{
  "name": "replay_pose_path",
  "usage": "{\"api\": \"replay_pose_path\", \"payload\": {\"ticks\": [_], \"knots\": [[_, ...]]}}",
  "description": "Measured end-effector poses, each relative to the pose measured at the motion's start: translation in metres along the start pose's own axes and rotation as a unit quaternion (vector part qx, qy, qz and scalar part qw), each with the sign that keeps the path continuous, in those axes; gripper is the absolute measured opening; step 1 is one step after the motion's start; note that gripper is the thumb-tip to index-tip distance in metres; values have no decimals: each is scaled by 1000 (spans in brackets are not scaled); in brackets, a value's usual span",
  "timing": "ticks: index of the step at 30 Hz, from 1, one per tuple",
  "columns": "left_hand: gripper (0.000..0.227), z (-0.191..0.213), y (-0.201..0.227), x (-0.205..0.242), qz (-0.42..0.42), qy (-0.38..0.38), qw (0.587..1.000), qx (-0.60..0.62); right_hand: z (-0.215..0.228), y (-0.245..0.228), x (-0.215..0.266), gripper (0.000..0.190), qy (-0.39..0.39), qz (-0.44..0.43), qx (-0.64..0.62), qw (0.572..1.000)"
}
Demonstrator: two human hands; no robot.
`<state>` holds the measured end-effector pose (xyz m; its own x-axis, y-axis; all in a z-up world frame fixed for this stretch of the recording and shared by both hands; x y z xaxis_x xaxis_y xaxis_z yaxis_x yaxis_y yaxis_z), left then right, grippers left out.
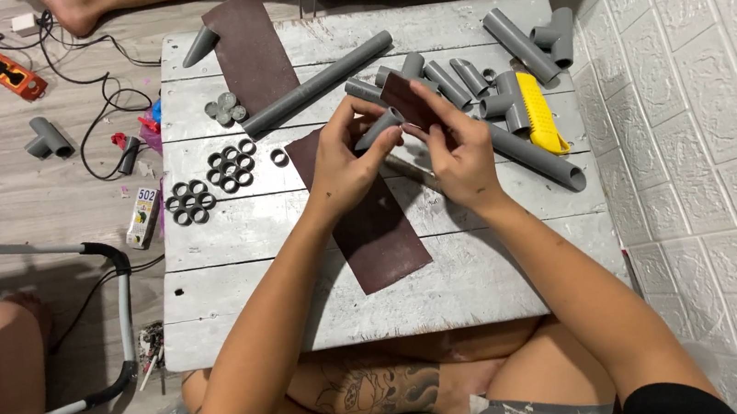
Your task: The person uses a metal file to smooth the cut edges of a small gray plastic pipe fitting, then switches to sandpaper to further smooth the surface. They handle multiple fittings one at a time, rotating them to work on different sides.
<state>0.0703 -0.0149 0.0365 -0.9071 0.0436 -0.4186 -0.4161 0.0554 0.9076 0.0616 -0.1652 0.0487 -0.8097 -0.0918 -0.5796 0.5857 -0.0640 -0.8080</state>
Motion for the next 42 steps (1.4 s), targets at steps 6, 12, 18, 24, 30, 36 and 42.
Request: {"api": "replay_pose_path", "payload": {"ticks": [6,12,18,24,30,36,42], "knots": [[24,2,-16,6,47,30,997,48,6,11,2,58,27,-59,-73,995],[20,7,-22,3,58,87,986,129,15,15,-5,33,63,-88,-101,989],[23,6,-32,6,89,111,958,247,23,20,-4,26,83,-47,-105,990],[28,2,-39,11,121,108,947,277,21,8,-3,22,90,-47,-65,993],[30,-1,-51,10,151,53,982,102,18,4,-2,38,85,-75,16,993],[20,-4,-46,13,173,47,983,45,2,-11,-1,53,3,-25,94,995],[22,-2,-46,12,165,49,982,71,0,-3,3,47,-10,11,158,987]]}}
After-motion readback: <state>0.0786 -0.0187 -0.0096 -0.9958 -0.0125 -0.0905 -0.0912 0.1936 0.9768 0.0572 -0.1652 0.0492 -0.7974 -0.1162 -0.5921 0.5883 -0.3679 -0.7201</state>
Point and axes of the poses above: each hand's wrist, its own x-axis away from the middle knuckle, its own z-axis out of the back of the hand, y = z × x, the point moved 8 cm from there along -x, towards the middle knuckle, and after that the axes turned 5 degrees about y, right-handed, at the moved point
